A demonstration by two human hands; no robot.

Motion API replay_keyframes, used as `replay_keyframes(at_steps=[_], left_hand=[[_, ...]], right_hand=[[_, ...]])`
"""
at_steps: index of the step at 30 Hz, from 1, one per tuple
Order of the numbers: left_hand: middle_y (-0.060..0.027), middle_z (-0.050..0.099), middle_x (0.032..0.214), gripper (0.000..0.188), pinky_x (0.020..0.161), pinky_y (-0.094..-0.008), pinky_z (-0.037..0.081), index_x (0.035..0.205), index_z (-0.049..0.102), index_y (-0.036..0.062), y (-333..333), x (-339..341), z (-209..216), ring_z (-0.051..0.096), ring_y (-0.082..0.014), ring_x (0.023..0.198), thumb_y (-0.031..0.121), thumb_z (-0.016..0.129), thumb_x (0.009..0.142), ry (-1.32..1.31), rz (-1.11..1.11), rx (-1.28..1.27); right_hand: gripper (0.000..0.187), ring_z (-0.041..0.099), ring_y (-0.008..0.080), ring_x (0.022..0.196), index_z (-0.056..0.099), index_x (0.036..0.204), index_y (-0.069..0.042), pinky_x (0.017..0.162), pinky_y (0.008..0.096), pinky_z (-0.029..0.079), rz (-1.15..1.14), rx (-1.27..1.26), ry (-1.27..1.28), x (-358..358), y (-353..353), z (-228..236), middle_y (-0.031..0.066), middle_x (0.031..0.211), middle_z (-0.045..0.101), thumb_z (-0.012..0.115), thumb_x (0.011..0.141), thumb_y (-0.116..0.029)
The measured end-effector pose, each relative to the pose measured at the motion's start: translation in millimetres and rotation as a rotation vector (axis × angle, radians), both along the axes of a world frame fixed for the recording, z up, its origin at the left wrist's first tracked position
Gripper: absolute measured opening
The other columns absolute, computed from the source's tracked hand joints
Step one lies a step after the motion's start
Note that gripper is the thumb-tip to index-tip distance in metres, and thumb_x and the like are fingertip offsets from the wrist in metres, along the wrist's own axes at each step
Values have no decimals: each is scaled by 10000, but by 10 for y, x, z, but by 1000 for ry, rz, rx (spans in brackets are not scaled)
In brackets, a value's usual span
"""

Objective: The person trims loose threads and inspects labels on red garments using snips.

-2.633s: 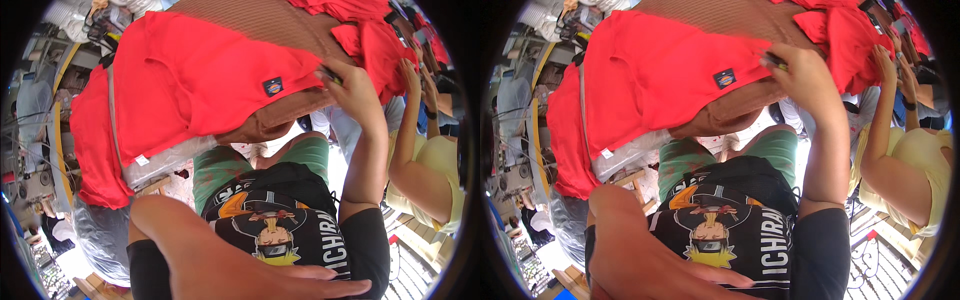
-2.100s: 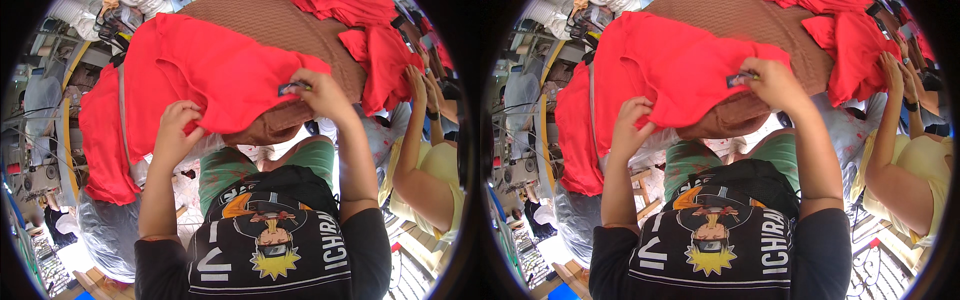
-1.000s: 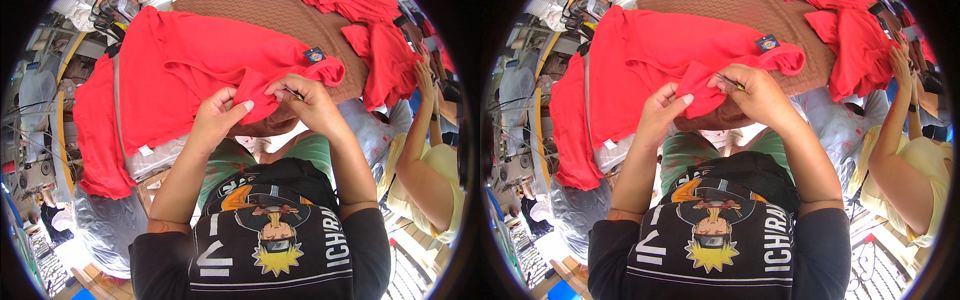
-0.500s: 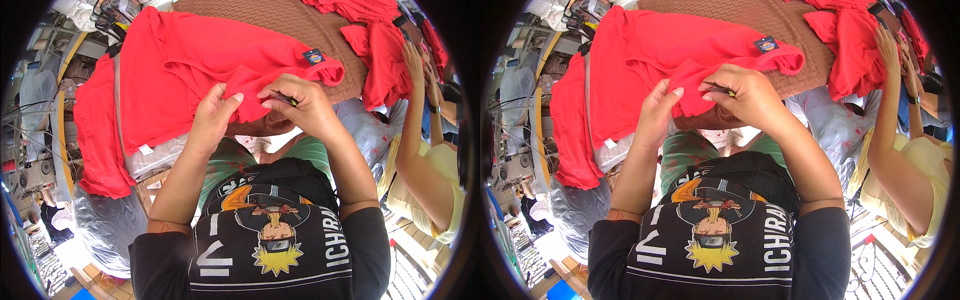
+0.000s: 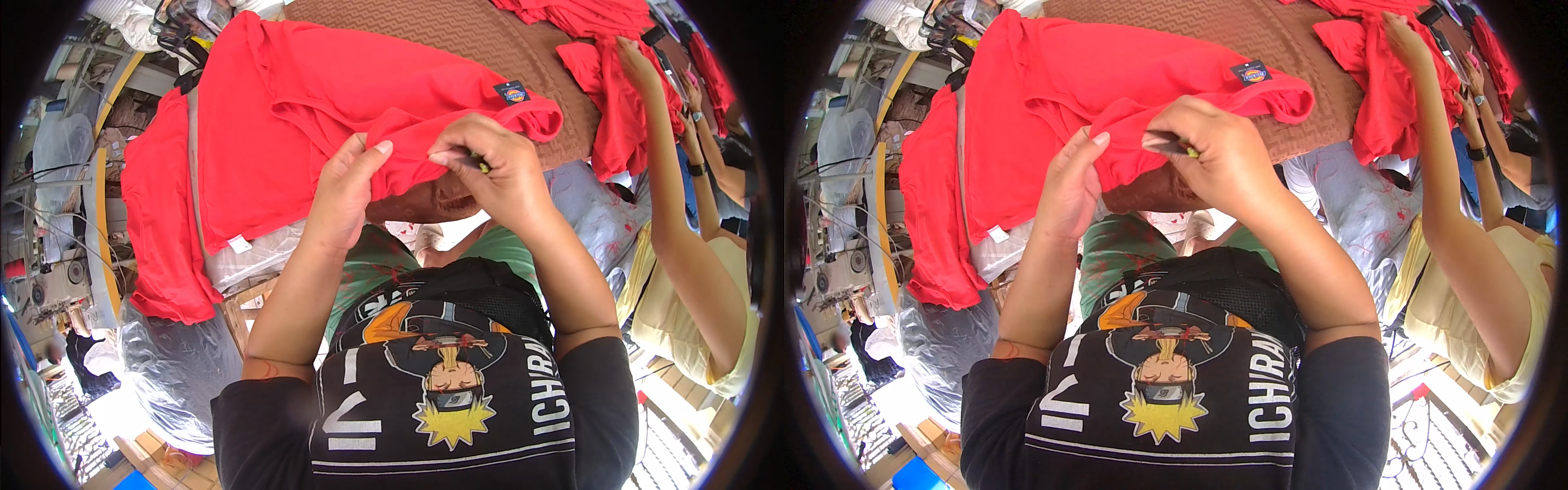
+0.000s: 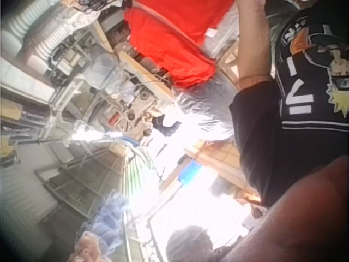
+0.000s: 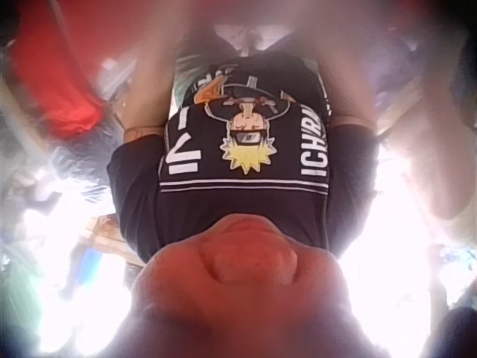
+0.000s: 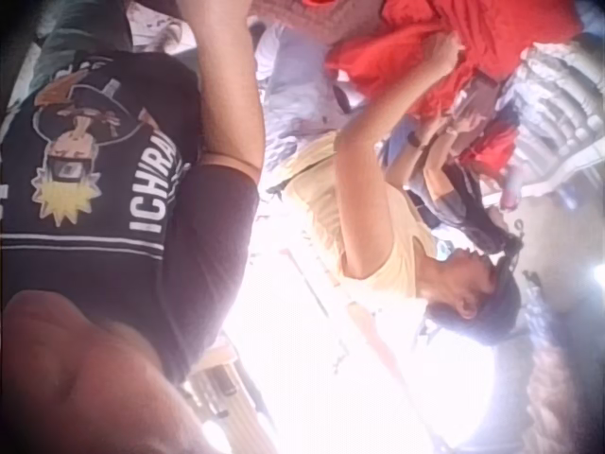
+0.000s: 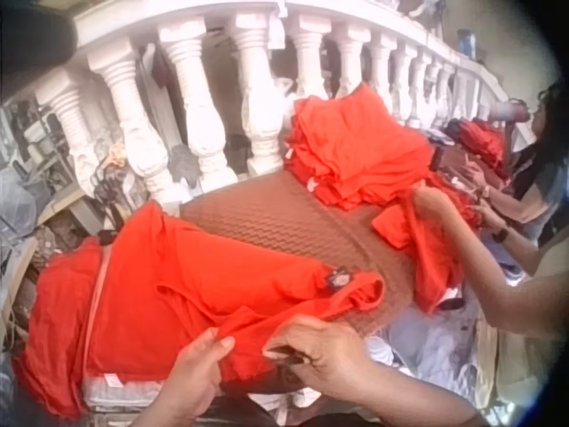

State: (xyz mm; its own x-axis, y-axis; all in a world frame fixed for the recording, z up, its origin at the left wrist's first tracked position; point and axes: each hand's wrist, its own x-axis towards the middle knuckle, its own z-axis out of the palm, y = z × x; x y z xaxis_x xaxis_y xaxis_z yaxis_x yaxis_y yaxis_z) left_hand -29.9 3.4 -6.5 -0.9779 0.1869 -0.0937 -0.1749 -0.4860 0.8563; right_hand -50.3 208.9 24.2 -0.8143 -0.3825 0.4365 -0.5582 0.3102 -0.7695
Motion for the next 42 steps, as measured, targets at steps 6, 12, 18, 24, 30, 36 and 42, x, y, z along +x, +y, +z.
replay_keyframes(at_steps=[6,12,18,24,30,36,42], left_hand=[[-68,605,1183,452,758,-248,452,1203,562,61,149,47,373,580,-112,874,111,737,789,474,398,-921],[-53,674,935,247,666,-259,502,1016,655,45,344,57,500,627,-99,742,86,736,787,472,45,-1094],[-42,684,873,171,705,-246,517,987,661,15,348,48,345,640,-95,791,58,707,829,396,94,-851],[-36,680,957,200,770,-235,510,1044,653,-16,263,61,291,628,-91,864,36,686,853,193,58,-502],[-68,673,1032,243,825,-253,506,1094,650,-26,252,75,281,623,-115,933,26,677,858,227,40,-448],[-107,668,1059,232,839,-261,495,1070,690,-2,223,68,256,616,-136,990,32,690,841,524,140,-726],[-95,682,999,184,784,-248,500,1004,715,10,348,172,619,636,-127,917,37,701,823,581,164,-1024]], right_hand=[[131,620,197,737,638,896,7,655,301,490,-86,-88,-29,17,5,31,93,827,599,705,784,-1],[119,586,171,702,637,882,4,626,292,464,-62,-102,-50,40,-3,58,69,823,590,710,809,-55],[93,539,74,745,646,881,-20,654,257,447,22,-466,-472,81,53,84,-7,818,584,705,832,-71],[369,450,63,710,669,1156,-83,697,220,415,-40,-221,-390,94,165,276,-42,727,456,737,794,-77],[232,505,100,694,690,995,-26,670,253,442,-57,-116,-313,39,147,70,17,756,568,750,778,-87],[205,609,202,714,683,944,-10,670,307,479,-89,2,-154,68,145,134,93,800,633,749,778,-109],[236,638,307,760,672,966,-30,664,363,501,-105,117,-7,110,137,172,119,838,633,738,746,-83]])
